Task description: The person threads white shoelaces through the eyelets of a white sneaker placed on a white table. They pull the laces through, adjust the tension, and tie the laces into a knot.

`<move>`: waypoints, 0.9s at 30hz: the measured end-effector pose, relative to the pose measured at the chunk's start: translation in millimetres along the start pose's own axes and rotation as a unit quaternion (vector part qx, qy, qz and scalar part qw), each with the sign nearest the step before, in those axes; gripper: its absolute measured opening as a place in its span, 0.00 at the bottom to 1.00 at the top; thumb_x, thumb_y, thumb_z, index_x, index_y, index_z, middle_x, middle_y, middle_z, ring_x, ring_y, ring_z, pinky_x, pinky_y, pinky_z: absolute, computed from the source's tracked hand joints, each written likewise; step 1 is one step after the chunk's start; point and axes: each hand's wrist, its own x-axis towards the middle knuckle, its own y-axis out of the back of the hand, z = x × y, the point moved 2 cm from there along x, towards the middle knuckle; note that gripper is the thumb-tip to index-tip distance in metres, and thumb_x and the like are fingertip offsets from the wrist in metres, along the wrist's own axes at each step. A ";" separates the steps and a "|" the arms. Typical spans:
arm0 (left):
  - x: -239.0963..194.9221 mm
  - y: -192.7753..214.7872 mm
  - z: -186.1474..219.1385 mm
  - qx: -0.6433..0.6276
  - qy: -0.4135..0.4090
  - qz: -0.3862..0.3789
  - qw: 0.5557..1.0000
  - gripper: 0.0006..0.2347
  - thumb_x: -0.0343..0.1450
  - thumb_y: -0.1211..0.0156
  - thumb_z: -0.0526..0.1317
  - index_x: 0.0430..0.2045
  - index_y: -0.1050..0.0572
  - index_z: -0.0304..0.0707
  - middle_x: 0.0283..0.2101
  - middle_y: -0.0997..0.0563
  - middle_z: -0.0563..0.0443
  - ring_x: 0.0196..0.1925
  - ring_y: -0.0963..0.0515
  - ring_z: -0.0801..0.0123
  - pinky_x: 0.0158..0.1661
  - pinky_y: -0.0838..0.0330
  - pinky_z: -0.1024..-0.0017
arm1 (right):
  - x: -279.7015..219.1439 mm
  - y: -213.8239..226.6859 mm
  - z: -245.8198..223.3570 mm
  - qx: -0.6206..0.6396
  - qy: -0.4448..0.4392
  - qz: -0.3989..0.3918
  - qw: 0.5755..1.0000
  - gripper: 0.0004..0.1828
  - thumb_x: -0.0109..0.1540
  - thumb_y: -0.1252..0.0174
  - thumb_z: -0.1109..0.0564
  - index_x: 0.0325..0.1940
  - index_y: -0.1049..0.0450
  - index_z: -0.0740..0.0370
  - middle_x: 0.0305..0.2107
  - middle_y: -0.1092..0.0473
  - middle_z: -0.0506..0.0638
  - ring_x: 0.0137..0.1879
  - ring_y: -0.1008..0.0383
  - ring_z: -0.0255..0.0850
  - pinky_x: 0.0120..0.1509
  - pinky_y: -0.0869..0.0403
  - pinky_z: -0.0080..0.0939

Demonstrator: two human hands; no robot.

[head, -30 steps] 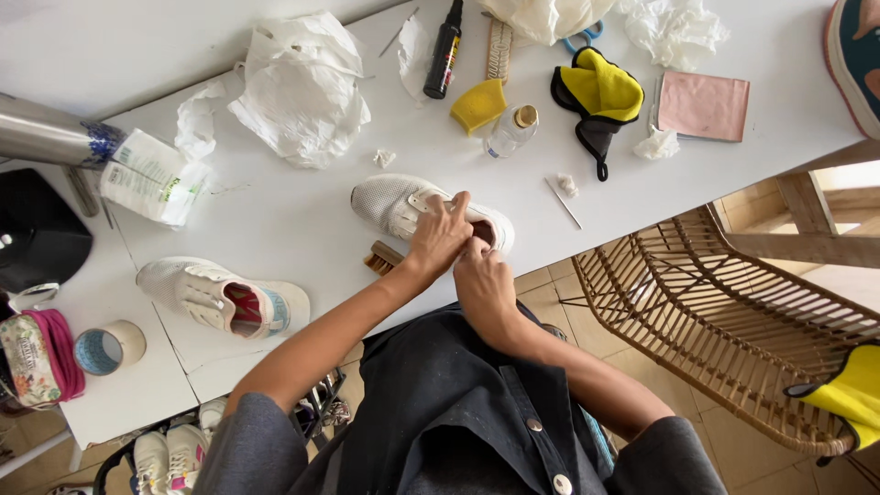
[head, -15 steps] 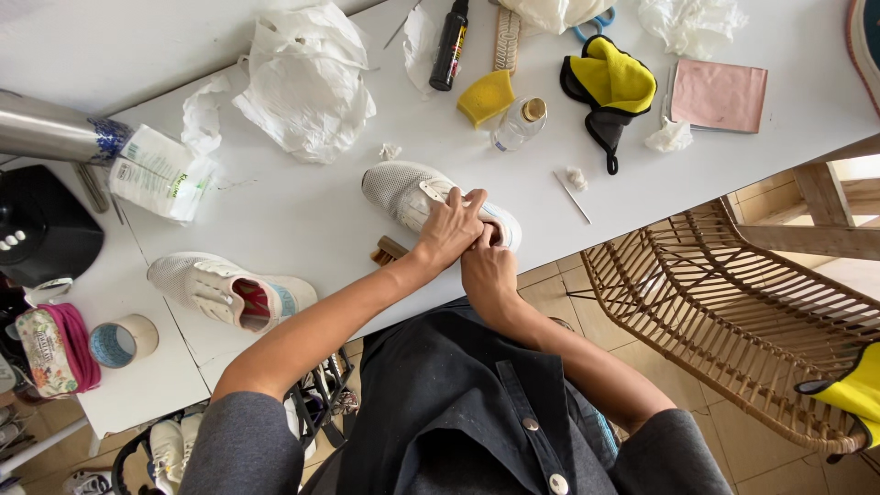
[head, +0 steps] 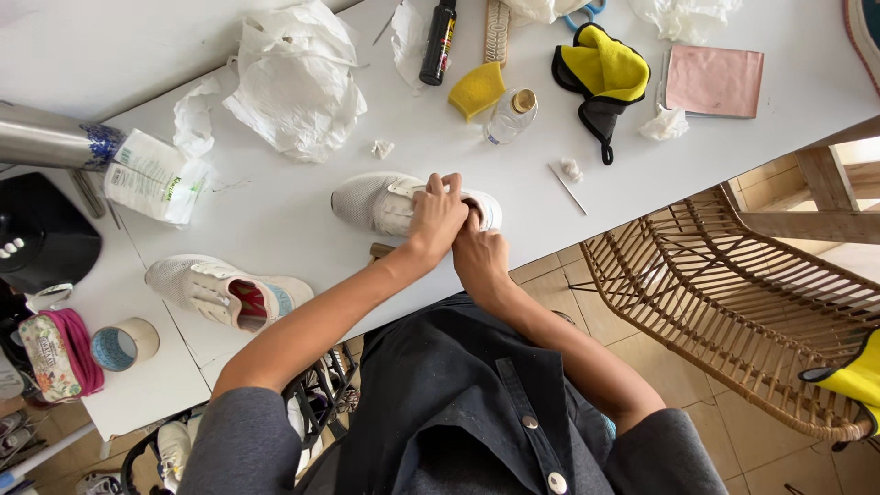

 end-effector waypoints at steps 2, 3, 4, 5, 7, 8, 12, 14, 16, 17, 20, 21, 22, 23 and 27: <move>-6.7 9.1 -13.2 -0.022 -0.024 0.008 0.999 0.07 0.70 0.38 0.32 0.22 0.16 0.38 0.43 0.29 0.41 0.39 0.29 0.52 0.21 0.32 0.60 | 1.8 4.4 -9.9 0.017 -0.002 0.013 1.000 0.19 0.65 0.41 0.60 0.59 0.21 0.68 0.58 0.31 0.58 0.34 0.16 0.52 0.34 0.19 0.49; -10.6 13.9 -20.2 -0.045 -0.050 0.015 0.998 0.08 0.71 0.39 0.31 0.23 0.15 0.38 0.43 0.28 0.41 0.40 0.28 0.52 0.23 0.29 0.61 | 3.0 7.3 -15.6 0.035 -0.005 0.023 0.999 0.19 0.67 0.42 0.60 0.61 0.21 0.70 0.58 0.33 0.57 0.36 0.15 0.52 0.36 0.17 0.48; -12.9 10.8 -24.0 -0.043 -0.048 0.013 0.998 0.08 0.71 0.39 0.31 0.23 0.15 0.38 0.43 0.28 0.41 0.40 0.28 0.52 0.23 0.29 0.61 | 6.1 -14.0 -19.8 0.036 -0.003 0.025 0.999 0.19 0.67 0.42 0.60 0.61 0.21 0.70 0.58 0.33 0.57 0.36 0.15 0.52 0.36 0.17 0.48; -15.9 8.2 -25.0 -0.068 -0.072 0.027 0.995 0.08 0.70 0.39 0.30 0.22 0.15 0.38 0.46 0.27 0.43 0.44 0.27 0.50 0.27 0.27 0.57 | 7.9 -37.3 -23.9 0.050 0.015 -0.005 0.999 0.20 0.66 0.42 0.58 0.60 0.22 0.71 0.54 0.31 0.59 0.34 0.16 0.52 0.33 0.20 0.48; -19.3 8.8 -27.0 -0.093 -0.093 0.039 0.991 0.07 0.68 0.39 0.30 0.22 0.15 0.38 0.49 0.26 0.44 0.48 0.27 0.47 0.31 0.25 0.52 | 9.4 -66.2 -28.4 0.065 0.035 -0.035 0.997 0.22 0.64 0.41 0.57 0.60 0.23 0.72 0.49 0.29 0.60 0.33 0.16 0.51 0.31 0.22 0.47; -19.8 12.1 -27.8 -0.098 -0.095 0.033 0.990 0.07 0.68 0.38 0.30 0.21 0.14 0.38 0.50 0.26 0.46 0.49 0.27 0.48 0.34 0.25 0.51 | 8.9 -71.8 -28.4 0.065 0.034 -0.043 0.996 0.24 0.64 0.41 0.57 0.62 0.25 0.73 0.48 0.28 0.61 0.33 0.16 0.53 0.31 0.22 0.48; -18.1 13.9 -25.5 -0.089 -0.085 0.030 0.992 0.07 0.67 0.36 0.28 0.22 0.14 0.39 0.47 0.26 0.47 0.48 0.27 0.50 0.37 0.26 0.52 | 5.9 -40.5 -23.5 0.022 0.011 -0.068 0.997 0.33 0.65 0.37 0.53 0.69 0.31 0.77 0.52 0.29 0.68 0.38 0.15 0.60 0.30 0.18 0.52; -18.4 2.6 -17.7 -0.114 -0.047 0.012 0.992 0.06 0.68 0.36 0.29 0.23 0.14 0.38 0.47 0.27 0.47 0.46 0.25 0.50 0.35 0.25 0.53 | 7.6 -17.0 -20.2 0.003 -0.024 -0.085 0.996 0.37 0.65 0.37 0.51 0.72 0.35 0.78 0.57 0.31 0.70 0.39 0.15 0.68 0.30 0.18 0.55; -18.7 8.9 -21.5 -0.139 -0.010 -0.005 0.990 0.06 0.69 0.37 0.30 0.24 0.14 0.37 0.47 0.28 0.46 0.44 0.24 0.49 0.33 0.24 0.53 | 6.5 5.3 -17.2 -0.016 -0.059 -0.101 0.993 0.42 0.66 0.37 0.49 0.76 0.40 0.79 0.62 0.33 0.73 0.41 0.16 0.76 0.29 0.18 0.59; -18.3 20.5 -28.6 -0.206 0.012 -0.032 0.978 0.04 0.69 0.36 0.27 0.29 0.14 0.32 0.51 0.28 0.42 0.42 0.19 0.44 0.33 0.20 0.51 | 4.8 16.9 -16.6 0.017 -0.044 -0.083 0.995 0.47 0.64 0.36 0.49 0.79 0.44 0.81 0.65 0.33 0.73 0.46 0.15 0.70 0.38 0.16 0.60; -19.4 23.3 -33.2 -0.271 0.036 -0.052 0.960 0.04 0.70 0.34 0.27 0.36 0.15 0.28 0.54 0.28 0.40 0.40 0.14 0.40 0.33 0.14 0.50 | -0.3 51.5 -16.0 0.065 -0.029 -0.058 0.996 0.53 0.63 0.33 0.48 0.81 0.48 0.84 0.67 0.33 0.76 0.54 0.14 0.63 0.48 0.14 0.60; -25.9 19.1 -28.0 -0.273 0.040 -0.050 0.960 0.06 0.71 0.33 0.30 0.39 0.16 0.29 0.53 0.28 0.43 0.40 0.13 0.41 0.33 0.14 0.51 | -8.0 60.8 -17.4 0.081 -0.027 -0.058 0.995 0.54 0.64 0.32 0.48 0.81 0.48 0.85 0.67 0.33 0.78 0.57 0.15 0.62 0.50 0.13 0.58; -28.0 11.2 -21.1 -0.276 0.041 -0.054 0.959 0.06 0.71 0.33 0.30 0.39 0.16 0.29 0.53 0.28 0.43 0.40 0.13 0.41 0.33 0.14 0.51 | -4.8 21.1 -15.5 0.081 -0.026 -0.063 0.994 0.54 0.64 0.32 0.48 0.81 0.48 0.85 0.67 0.33 0.78 0.57 0.15 0.62 0.50 0.13 0.58; -24.3 3.4 -17.7 -0.272 0.037 -0.045 0.961 0.05 0.72 0.32 0.32 0.38 0.17 0.30 0.54 0.28 0.41 0.39 0.12 0.42 0.33 0.13 0.50 | 3.7 -17.2 -12.9 0.131 -0.020 -0.067 0.989 0.58 0.60 0.29 0.46 0.82 0.49 0.84 0.66 0.35 0.82 0.51 0.14 0.64 0.48 0.14 0.62; -18.6 20.5 -26.9 -0.280 0.021 -0.026 0.959 0.04 0.72 0.34 0.30 0.36 0.16 0.26 0.55 0.29 0.37 0.37 0.12 0.39 0.33 0.14 0.44 | 0.7 -14.1 -3.7 0.213 -0.026 -0.061 0.975 0.55 0.61 0.28 0.46 0.81 0.45 0.80 0.64 0.36 0.83 0.43 0.13 0.66 0.45 0.15 0.63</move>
